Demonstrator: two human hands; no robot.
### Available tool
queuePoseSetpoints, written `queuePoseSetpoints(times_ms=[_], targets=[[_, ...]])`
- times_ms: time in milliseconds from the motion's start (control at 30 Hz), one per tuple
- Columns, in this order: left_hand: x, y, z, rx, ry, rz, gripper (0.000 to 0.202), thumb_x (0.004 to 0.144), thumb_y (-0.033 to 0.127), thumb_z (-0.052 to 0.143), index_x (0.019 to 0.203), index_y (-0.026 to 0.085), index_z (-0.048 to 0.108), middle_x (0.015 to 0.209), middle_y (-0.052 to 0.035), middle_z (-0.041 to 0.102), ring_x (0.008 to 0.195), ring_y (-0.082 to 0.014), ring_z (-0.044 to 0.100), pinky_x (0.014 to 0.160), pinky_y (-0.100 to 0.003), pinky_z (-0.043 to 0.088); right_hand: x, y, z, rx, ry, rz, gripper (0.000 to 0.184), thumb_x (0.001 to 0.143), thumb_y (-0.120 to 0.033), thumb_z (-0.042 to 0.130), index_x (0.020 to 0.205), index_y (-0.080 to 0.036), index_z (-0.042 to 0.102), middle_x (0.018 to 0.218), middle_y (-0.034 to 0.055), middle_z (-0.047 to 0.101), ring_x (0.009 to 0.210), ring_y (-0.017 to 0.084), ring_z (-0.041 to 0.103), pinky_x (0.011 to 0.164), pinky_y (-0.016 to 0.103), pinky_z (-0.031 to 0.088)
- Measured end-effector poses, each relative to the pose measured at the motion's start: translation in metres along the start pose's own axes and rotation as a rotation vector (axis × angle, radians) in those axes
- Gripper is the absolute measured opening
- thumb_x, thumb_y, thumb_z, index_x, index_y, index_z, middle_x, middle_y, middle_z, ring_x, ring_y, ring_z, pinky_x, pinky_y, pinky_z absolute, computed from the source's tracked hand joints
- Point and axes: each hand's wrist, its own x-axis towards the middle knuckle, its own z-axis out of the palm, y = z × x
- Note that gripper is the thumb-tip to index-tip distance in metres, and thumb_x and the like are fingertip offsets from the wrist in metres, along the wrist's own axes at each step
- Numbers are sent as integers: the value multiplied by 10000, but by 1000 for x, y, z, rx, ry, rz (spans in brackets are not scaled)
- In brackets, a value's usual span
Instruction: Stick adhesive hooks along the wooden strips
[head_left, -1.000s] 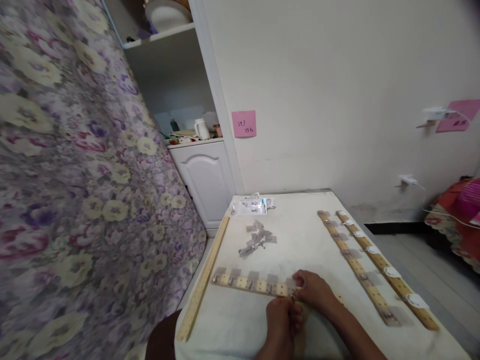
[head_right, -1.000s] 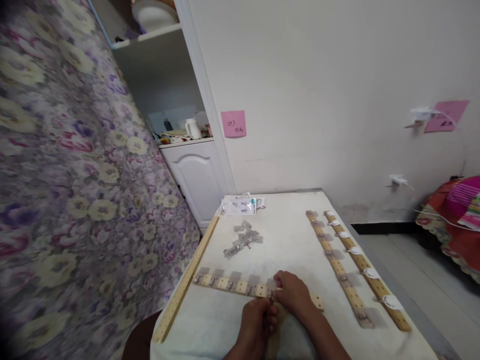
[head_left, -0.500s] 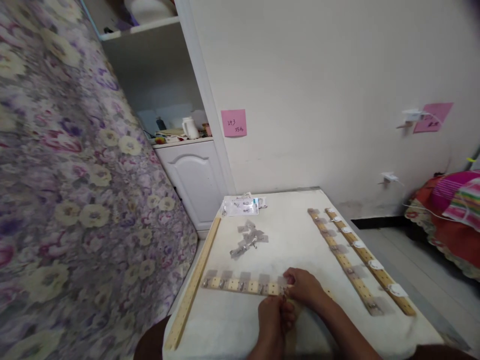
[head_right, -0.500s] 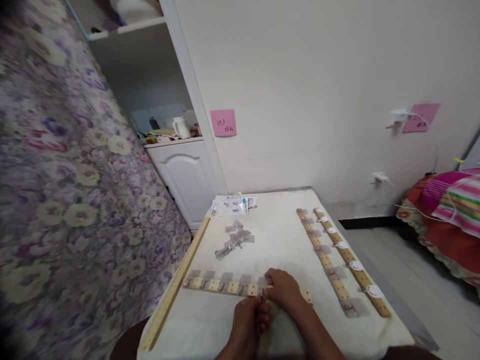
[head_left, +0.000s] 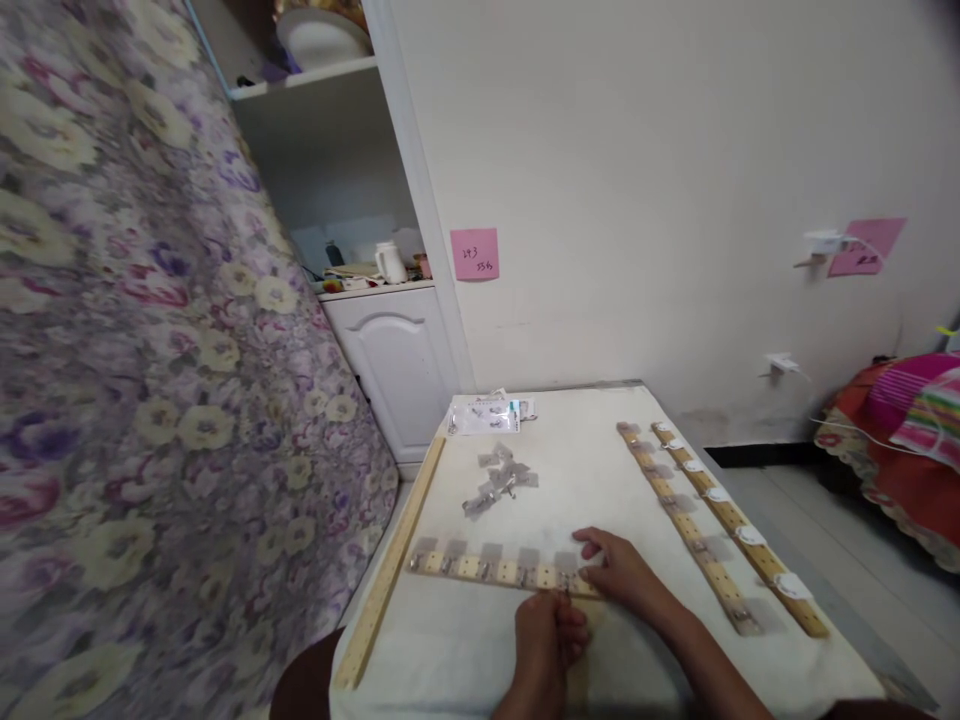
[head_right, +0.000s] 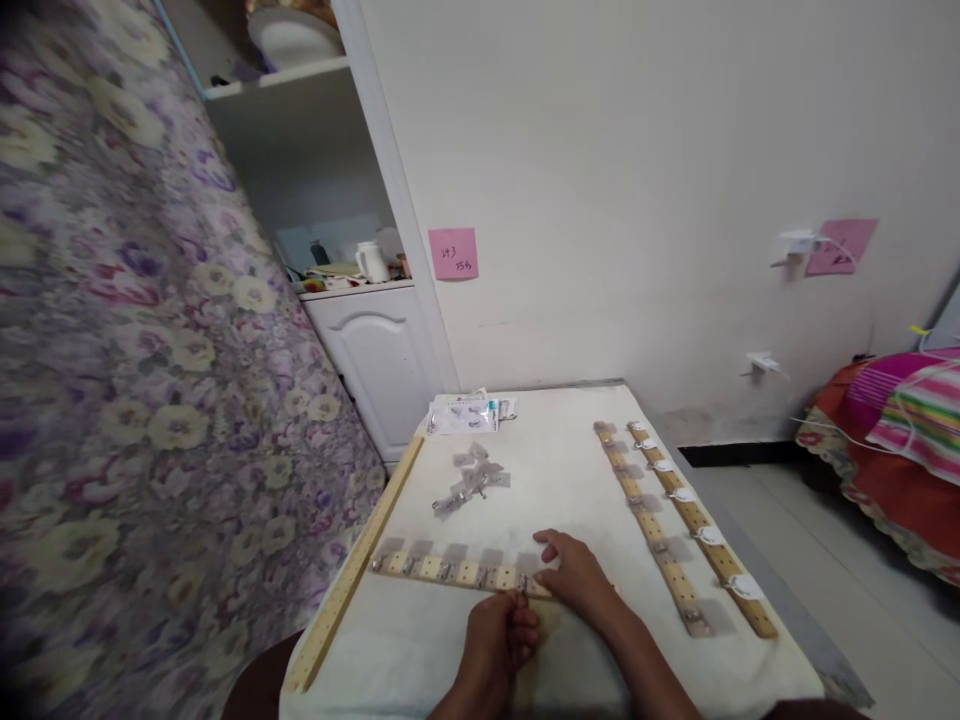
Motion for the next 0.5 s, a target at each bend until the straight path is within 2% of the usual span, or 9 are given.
queuePoseSetpoints(times_ms=[167,300,400,433,500], targets=[[-8,-1,-6,2,-36,-41,92,648,219,445,624,150,501,468,-15,578,333,-77,476,391,-177,255,1,2,-6,17,44,-34,388,668,-199,506,1040,-166,612,873,29,660,696,144,577,663,247,429],[-14,-2,-18,156,-147,-66,161,655,304,459,672,157,522,453,-8,578,300,-85,466,341,-180,193,2,-1,-5,7,53,-31,313,699,-223,479,974,-181,623,817,19,666,682,147,582,644,241,420],[-15,13,-29,282,-239,100,243,675,411,489,684,169,517,433,6,569,273,-85,437,318,-192,162,3,-1,-6,-6,80,-26,284,714,-243,471,948,-185,621,799,16,662,683,153,580,645,248,417],[-13,23,-33,315,-241,176,272,685,444,493,685,172,511,440,12,570,277,-80,433,320,-191,173,4,-1,-7,-5,85,-25,279,717,-249,470,943,-186,620,795,15,660,684,154,579,646,249,418],[-5,48,-40,411,-175,297,320,716,494,466,695,177,501,461,19,572,304,-82,445,338,-191,222,6,0,-9,4,88,-18,272,722,-261,472,940,-189,617,796,15,658,681,154,578,646,251,419]])
